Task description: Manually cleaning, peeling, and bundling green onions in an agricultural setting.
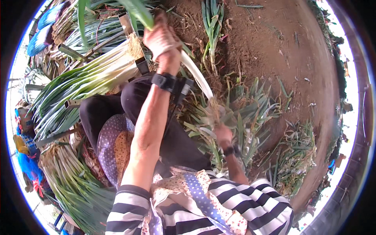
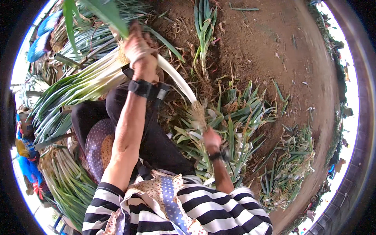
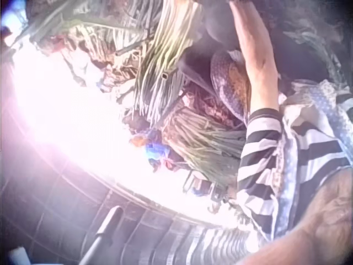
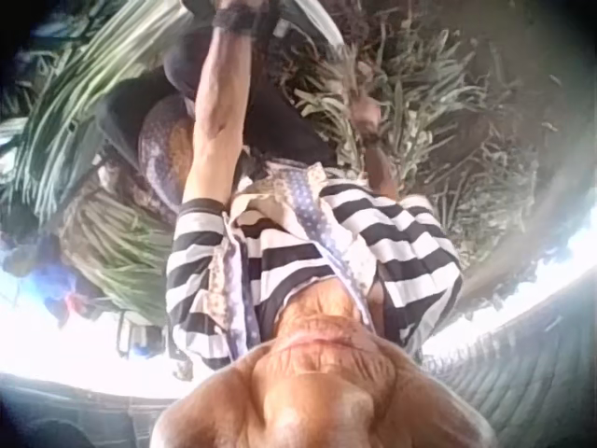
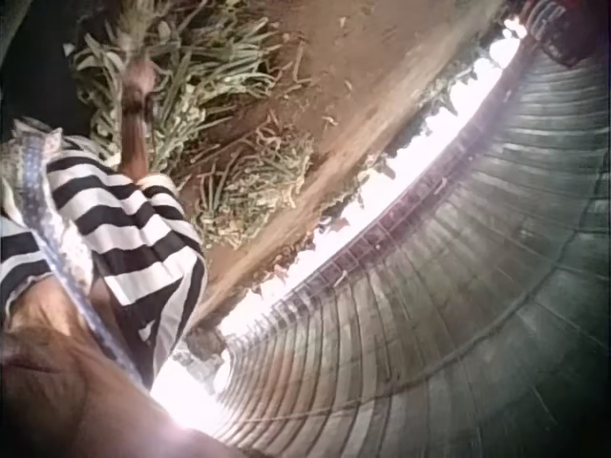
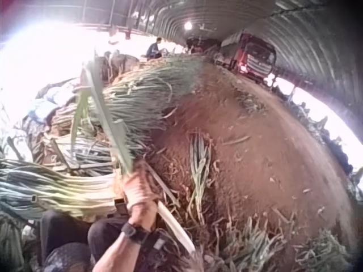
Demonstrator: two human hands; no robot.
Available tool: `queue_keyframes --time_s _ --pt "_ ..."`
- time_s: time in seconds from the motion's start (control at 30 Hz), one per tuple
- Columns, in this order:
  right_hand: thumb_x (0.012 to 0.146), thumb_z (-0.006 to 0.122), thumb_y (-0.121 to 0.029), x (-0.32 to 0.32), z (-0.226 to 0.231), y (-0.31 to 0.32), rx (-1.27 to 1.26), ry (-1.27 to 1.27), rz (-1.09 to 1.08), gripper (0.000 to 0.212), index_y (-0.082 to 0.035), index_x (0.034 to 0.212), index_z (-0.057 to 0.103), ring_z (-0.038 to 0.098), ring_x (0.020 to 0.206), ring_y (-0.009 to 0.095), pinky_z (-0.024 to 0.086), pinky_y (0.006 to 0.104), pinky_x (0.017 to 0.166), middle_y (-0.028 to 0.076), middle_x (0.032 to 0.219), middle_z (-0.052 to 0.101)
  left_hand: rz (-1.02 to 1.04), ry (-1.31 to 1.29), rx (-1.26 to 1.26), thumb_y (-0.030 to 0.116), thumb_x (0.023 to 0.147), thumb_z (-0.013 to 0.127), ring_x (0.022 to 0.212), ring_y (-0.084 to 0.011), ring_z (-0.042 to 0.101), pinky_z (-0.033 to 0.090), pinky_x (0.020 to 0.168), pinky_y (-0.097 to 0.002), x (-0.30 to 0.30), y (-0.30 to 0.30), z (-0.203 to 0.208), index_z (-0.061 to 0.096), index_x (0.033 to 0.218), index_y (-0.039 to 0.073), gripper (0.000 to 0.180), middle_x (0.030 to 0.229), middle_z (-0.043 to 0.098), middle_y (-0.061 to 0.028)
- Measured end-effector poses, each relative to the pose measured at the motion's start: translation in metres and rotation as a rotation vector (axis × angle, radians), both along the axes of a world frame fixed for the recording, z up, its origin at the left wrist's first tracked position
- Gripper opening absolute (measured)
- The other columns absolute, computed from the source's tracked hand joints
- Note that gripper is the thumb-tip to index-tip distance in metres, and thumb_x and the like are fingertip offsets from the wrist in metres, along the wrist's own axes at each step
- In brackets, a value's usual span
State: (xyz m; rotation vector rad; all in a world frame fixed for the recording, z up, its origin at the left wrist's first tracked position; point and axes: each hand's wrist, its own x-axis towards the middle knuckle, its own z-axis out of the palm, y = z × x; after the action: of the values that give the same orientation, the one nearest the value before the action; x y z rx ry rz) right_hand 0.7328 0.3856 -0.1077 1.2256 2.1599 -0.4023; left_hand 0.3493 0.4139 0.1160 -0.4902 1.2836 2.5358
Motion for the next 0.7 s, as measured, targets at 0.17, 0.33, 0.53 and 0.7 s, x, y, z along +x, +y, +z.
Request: queue_keyframes --time_s 0.17,0.33,0.53,0.7 --pt "0.069 0.068 -0.045 0.111 0.092 -0.029 -0.244 -0.429 -0.288 0.069 -0.007 0.123 0.05 0.054 0.109 0.034 0.044 0.0402 0.093 0.019 0.121 0.053 -0.141 0.216 0.457 0.034 0.088 0.057 0.049 -0.0135 0.05 0.038 0.042 -0.0287 -0.041 0.0 -0.072 0.052 0.092 0.013 0.022 0.066 0.056 -0.0037" --pt "0.077 0.064 -0.037 0.012 0.145 0.029 0.21 0.257 -0.401 0.058 -0.008 0.125 0.048 0.056 0.104 0.031 0.046 0.0409 0.09 0.017 0.117 0.055 -0.167 0.01 0.427 0.035 0.088 0.058 0.047 -0.0153 0.052 0.039 0.038 -0.0275 -0.058 0.002 -0.113 0.052 0.097 0.014 0.023 0.066 0.059 -0.0028" --pt "0.067 0.073 -0.042 -0.107 0.167 0.042 0.644 0.683 0.13 0.065 -0.01 0.119 0.054 0.053 0.105 0.031 0.042 0.0455 0.092 0.013 0.115 0.056 -0.103 0.26 0.046 0.038 0.09 0.052 0.047 -0.0143 0.052 0.039 0.037 -0.0277 -0.006 0.006 -0.028 0.049 0.097 0.013 0.027 0.063 0.054 -0.0017" --pt "0.071 0.066 -0.051 -0.13 0.154 0.039 0.773 0.944 0.244 0.058 -0.01 0.111 0.056 0.05 0.098 0.026 0.04 0.0441 0.086 0.006 0.104 0.052 -0.11 0.263 0.101 0.037 0.089 0.055 0.049 -0.0136 0.05 0.04 0.042 -0.0271 -0.023 0.005 -0.029 0.046 0.098 0.012 0.028 0.066 0.049 -0.0015"
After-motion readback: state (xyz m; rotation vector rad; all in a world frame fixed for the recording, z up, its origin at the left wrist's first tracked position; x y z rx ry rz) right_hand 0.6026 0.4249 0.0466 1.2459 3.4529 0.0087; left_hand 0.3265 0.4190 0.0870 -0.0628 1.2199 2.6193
